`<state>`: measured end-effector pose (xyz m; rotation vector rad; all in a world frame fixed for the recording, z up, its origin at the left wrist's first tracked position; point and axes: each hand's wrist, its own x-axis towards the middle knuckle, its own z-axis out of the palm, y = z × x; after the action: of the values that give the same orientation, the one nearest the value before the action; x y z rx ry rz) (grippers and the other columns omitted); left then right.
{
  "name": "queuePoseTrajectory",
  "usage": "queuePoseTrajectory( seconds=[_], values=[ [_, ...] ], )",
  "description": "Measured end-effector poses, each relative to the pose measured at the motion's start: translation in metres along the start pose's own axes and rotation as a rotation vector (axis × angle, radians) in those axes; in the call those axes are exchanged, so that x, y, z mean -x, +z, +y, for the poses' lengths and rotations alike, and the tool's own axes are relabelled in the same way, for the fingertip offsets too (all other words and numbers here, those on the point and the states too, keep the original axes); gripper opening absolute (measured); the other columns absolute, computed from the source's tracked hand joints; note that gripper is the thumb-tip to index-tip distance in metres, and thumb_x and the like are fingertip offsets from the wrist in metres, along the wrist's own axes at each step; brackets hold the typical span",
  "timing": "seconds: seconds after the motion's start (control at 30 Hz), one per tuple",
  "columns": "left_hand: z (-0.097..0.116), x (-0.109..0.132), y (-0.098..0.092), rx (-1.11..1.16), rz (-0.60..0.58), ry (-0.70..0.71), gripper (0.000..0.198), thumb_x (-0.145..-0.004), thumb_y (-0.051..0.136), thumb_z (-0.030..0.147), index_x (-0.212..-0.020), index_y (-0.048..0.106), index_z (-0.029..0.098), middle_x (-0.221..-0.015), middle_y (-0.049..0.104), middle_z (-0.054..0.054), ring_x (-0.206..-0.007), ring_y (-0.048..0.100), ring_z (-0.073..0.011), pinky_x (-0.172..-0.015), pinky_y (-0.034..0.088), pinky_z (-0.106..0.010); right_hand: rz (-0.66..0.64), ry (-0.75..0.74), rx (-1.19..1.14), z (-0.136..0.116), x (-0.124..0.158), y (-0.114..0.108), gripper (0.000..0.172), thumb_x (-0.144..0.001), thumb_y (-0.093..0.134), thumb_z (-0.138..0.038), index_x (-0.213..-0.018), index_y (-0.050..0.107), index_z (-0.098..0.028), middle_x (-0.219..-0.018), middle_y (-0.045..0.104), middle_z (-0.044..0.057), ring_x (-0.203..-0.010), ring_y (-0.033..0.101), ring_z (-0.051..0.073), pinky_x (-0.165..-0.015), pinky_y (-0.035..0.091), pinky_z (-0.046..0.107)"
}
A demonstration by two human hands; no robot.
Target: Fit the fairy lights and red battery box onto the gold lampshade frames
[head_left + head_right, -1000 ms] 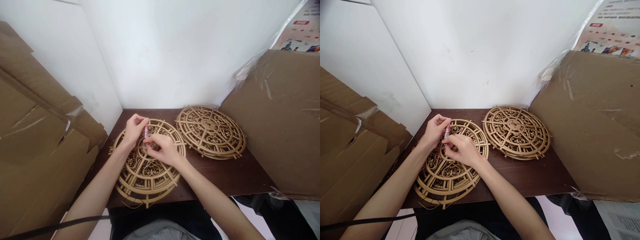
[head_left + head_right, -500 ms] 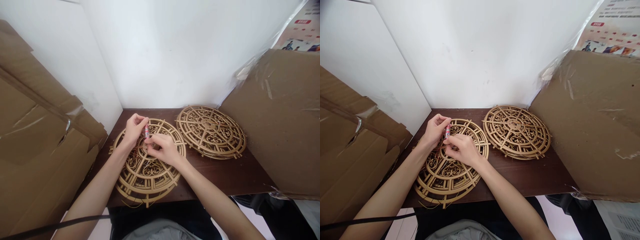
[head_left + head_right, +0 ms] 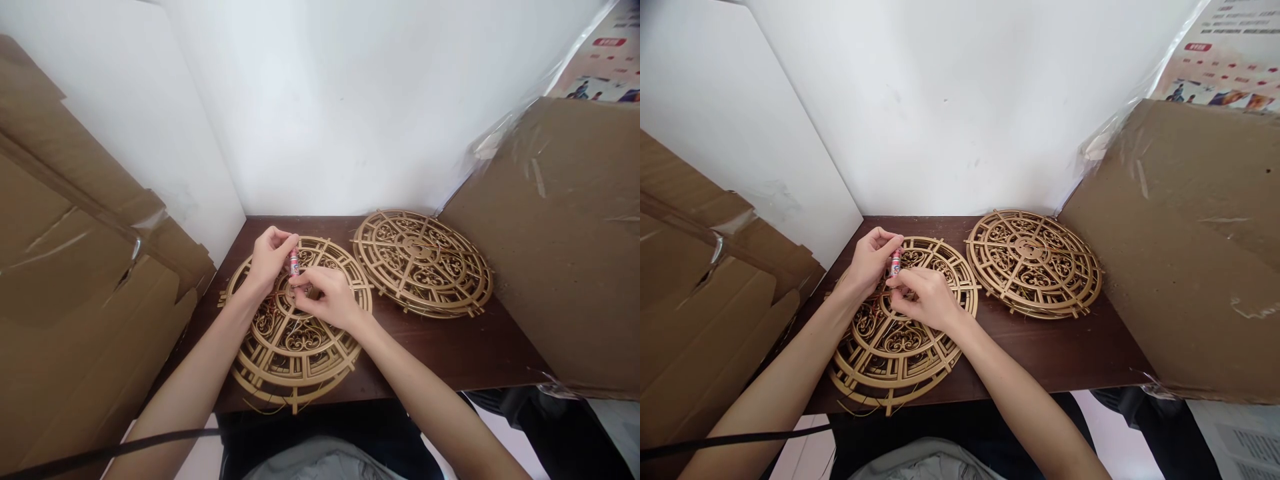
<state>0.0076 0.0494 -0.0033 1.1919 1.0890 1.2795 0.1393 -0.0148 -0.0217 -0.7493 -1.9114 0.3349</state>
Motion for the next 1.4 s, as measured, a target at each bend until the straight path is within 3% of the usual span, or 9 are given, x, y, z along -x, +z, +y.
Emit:
queuePoseTrajectory(
  seconds=[0.5, 1.4],
  values=[
    [0.0012, 0.0007, 0.0, 0.011, -0.022, -0.025, 0.027, -0.067, 0.073, 0.033, -0.072, 0.052, 0.016, -0.059, 0.057, 0.002, -0.049, 0.05, -0.007, -0.043, 0.036, -0.017, 0.017, -0.016, -0.049, -0.0034, -0.001, -0.0022, 0.016, -0.081, 0.052, -0.012, -0.093, 0.062, -0.016, -0.079, 0.068, 0.003, -0.066, 0.062, 0.011, -0.062, 0.053, 0.022],
    [0.0004, 0.0, -0.0006, 0.013, -0.045, -0.028, 0.026, -0.068, 0.072, 0.032, -0.073, 0.052, 0.016, -0.061, 0.058, 0.003, -0.051, 0.051, -0.0068, -0.045, 0.039, -0.017, -0.031, 0.001, -0.027, -0.0028, -0.0013, -0.0021, 0.013, -0.083, 0.049, -0.015, -0.09, 0.06, -0.018, -0.077, 0.066, 0.003, -0.066, 0.062, 0.012, -0.064, 0.053, 0.024]
  ],
)
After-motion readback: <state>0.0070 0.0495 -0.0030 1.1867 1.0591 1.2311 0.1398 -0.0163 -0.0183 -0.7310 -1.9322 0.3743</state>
